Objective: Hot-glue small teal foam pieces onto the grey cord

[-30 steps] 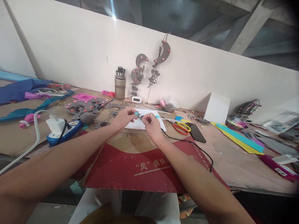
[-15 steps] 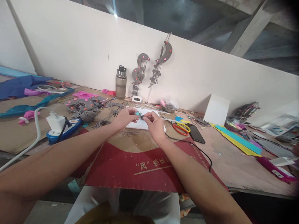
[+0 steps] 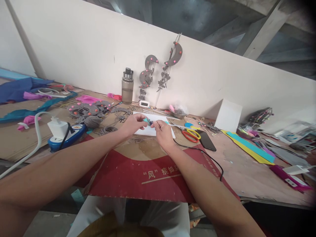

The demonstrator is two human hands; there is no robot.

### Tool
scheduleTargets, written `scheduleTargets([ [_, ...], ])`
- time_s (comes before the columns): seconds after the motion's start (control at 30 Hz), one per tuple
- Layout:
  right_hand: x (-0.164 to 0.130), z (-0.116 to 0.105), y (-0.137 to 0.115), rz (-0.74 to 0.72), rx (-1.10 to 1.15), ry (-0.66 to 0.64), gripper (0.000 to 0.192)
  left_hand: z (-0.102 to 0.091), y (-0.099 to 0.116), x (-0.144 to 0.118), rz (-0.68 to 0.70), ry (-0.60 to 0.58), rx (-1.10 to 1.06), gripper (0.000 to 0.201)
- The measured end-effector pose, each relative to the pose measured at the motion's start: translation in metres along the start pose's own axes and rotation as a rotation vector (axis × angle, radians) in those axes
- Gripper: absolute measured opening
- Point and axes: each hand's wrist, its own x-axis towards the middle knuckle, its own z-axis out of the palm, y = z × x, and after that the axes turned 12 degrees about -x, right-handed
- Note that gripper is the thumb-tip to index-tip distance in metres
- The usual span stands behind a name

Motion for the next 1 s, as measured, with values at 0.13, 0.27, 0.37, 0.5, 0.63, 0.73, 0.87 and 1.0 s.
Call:
scheduleTargets([
  [0.13, 0.0005, -0.0012, -0.0015, 0.003, -0.048, -0.024, 0.034, -0.0001, 0.0003, -0.0001, 0.010, -0.006, 0.048, 0.011],
  [0.27, 0.0001, -0.0023, -0.0044, 0.022, -0.045, -0.040, 0.028, 0.0001, 0.0003, -0.0006, 0.011, -0.006, 0.049, 0.010],
  [0.37, -0.0013, -0.0005, -0.0049, 0.057, 0.010, -0.035, 0.017, 0.0002, 0.0003, -0.0005, 0.016, 0.014, 0.012, 0.010],
  [0.5, -0.0023, 0.0026, -0.0029, 0.024, 0.082, -0.008, 0.021, -0.0003, -0.0008, 0.0007, -0.004, 0.038, -0.047, 0.013],
  [0.63, -0.0014, 0.0021, -0.0004, -0.037, 0.054, 0.027, 0.004, -0.0016, -0.0038, 0.0020, -0.013, 0.049, -0.065, 0.015],
  [0.73, -0.0003, -0.0004, -0.0005, -0.047, 0.025, 0.055, 0.009, -0.0026, -0.0063, 0.0026, -0.010, 0.031, -0.067, 0.015],
  [0.87, 0.0008, -0.0036, -0.0029, -0.077, 0.002, 0.066, 0.016, -0.0033, -0.0087, 0.0029, -0.019, 0.008, -0.073, 0.015],
  [1.0, 0.0010, -0.0048, -0.0034, -0.089, -0.049, 0.039, 0.023, -0.0024, -0.0083, 0.0024, -0.015, 0.005, -0.060, 0.014],
])
